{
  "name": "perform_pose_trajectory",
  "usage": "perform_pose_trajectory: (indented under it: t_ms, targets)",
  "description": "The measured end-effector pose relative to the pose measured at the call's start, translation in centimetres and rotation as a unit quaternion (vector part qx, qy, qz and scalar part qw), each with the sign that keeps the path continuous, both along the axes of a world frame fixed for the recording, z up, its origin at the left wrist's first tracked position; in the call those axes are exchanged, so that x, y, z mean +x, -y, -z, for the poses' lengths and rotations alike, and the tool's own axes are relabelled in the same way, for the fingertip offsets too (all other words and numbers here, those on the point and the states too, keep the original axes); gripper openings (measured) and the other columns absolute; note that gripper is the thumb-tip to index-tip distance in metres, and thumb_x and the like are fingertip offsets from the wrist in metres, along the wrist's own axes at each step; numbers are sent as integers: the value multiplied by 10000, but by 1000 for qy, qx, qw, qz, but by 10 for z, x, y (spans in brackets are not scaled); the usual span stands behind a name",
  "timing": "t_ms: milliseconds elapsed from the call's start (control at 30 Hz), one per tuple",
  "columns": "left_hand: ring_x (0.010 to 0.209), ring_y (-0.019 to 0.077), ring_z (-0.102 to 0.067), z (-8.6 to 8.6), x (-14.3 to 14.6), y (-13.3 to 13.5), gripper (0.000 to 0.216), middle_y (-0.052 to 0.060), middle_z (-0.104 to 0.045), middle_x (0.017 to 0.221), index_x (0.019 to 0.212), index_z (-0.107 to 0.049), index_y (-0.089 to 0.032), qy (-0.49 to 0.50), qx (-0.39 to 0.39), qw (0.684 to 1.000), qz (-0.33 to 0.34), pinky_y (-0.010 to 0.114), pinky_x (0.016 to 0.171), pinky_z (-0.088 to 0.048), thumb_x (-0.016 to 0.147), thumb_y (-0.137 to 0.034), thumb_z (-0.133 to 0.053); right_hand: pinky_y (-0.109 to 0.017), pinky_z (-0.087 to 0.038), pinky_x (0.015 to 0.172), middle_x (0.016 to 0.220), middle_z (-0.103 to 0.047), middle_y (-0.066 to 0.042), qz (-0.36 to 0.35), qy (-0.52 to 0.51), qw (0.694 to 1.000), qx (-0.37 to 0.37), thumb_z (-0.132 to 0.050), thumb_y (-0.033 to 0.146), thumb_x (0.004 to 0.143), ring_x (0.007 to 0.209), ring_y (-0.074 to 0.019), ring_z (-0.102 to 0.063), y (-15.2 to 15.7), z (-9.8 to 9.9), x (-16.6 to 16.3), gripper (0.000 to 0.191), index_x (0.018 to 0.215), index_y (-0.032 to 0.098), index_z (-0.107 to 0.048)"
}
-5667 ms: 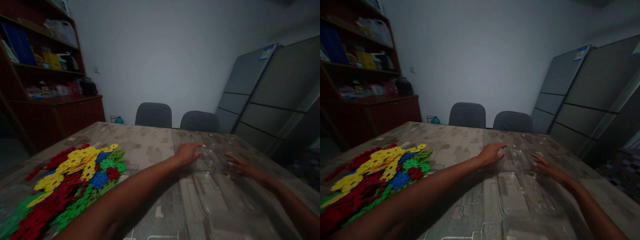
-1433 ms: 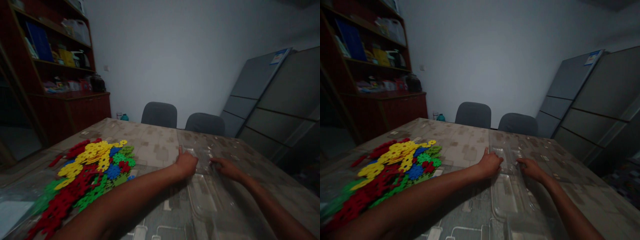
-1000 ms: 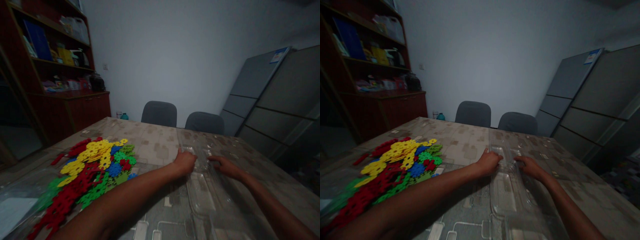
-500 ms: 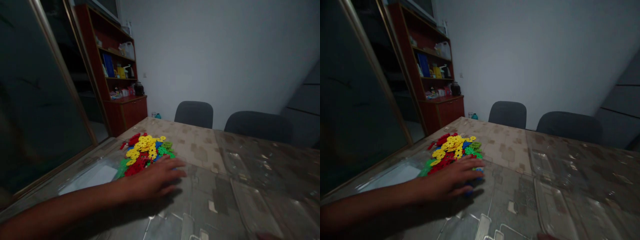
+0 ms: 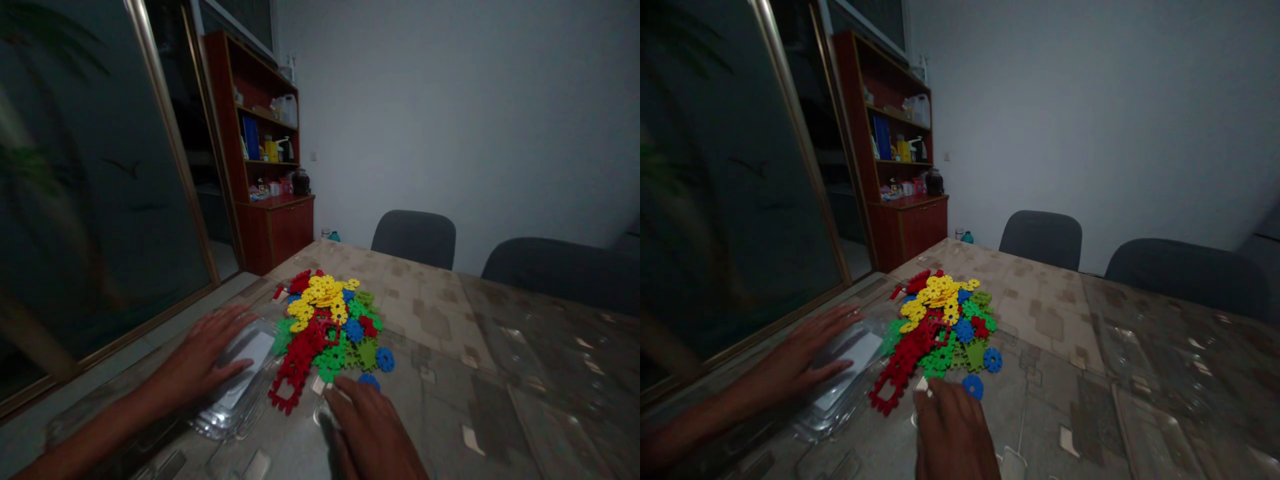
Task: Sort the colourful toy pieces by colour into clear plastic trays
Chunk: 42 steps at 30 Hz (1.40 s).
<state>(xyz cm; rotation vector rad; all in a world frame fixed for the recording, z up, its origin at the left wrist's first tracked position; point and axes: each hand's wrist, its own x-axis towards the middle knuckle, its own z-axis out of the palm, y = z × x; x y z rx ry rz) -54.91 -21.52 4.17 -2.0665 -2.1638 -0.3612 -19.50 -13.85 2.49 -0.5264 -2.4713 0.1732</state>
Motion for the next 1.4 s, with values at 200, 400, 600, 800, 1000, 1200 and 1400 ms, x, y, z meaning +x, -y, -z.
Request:
perform_pose_trajectory:
  t_ms: [200, 400, 600, 800, 1000, 1200, 1400]
  targets:
    - [1481, 444, -300, 19, 39, 8, 791, 115, -323, 1632, 1524, -461, -329, -33, -52, 998, 3, 696, 1160, -221, 846, -696, -640, -504, -266, 1200, 1503, -531, -107, 46, 57, 991, -115, -509, 264, 984, 1397, -265, -444, -43, -34, -114, 435, 1416, 242, -556]
    - [1468, 416, -348, 18, 16, 16, 671, 79, -408, 1596, 1505, -483, -365, -26, -52, 998, -39, 673, 1169, -238, 886, -576, -636, -619, -193, 1161, 1420, -572, -167, 82, 114, 985, -101, -482, 287, 997, 1399, -331, -415, -91, -19, -138, 345, 1290, 188, -635]
    - [1464, 413, -354, 14, 1, 0, 641, 115, -402, 1598, 1514, -482, -270, 11, -82, 995, -55, 648, 1136, -328, 940, -552, -526, -540, -309, 1117, 1488, -526, -139, 101, 140, 981, -90, -490, 281, 987, 1435, -320, -370, -85, -10, -108, 301, 1201, 213, -690]
    - [1411, 326, -471, 5, -10, 5, 595, 116, -504, 1534, 1470, -534, -197, 86, -61, 994, -14, 514, 1170, -369, 981, -526, -451, -517, -362, 1068, 1437, -576, -140, 117, 162, 977, -70, -504, 280, 986, 1376, -329, -439, -75, -17, -85, 286, 1178, 203, -702]
    - [1393, 339, -490, -6, -24, 0, 620, 95, -506, 1539, 1471, -523, -233, 171, -36, 985, 0, 506, 1162, -392, 980, -602, -436, -488, -400, 962, 1117, -709, -155, 113, 163, 979, -50, -417, 272, 1028, 1147, -327, -566, -88, -43, -114, 327, 1085, 156, -718]
    - [1412, 353, -458, -6, -43, -20, 740, 149, -493, 1541, 1475, -522, -189, 174, -88, 980, 39, 500, 1188, -346, 935, -693, -485, -492, -306, 1096, 1273, -666, -108, 18, 196, 979, -51, -577, 480, 957, 1246, -291, -525, -97, -26, -157, 409, 1288, 255, -658]
    - [1320, 325, -561, -25, -44, -37, 582, 102, -610, 1438, 1297, -676, -230, 170, -133, 973, 81, 435, 1141, -412, 970, -658, -454, -592, -303, 1075, 1339, -612, -163, 43, 211, 974, -70, -564, 394, 957, 1278, -351, -502, -106, -11, -134, 405, 1327, 249, -638]
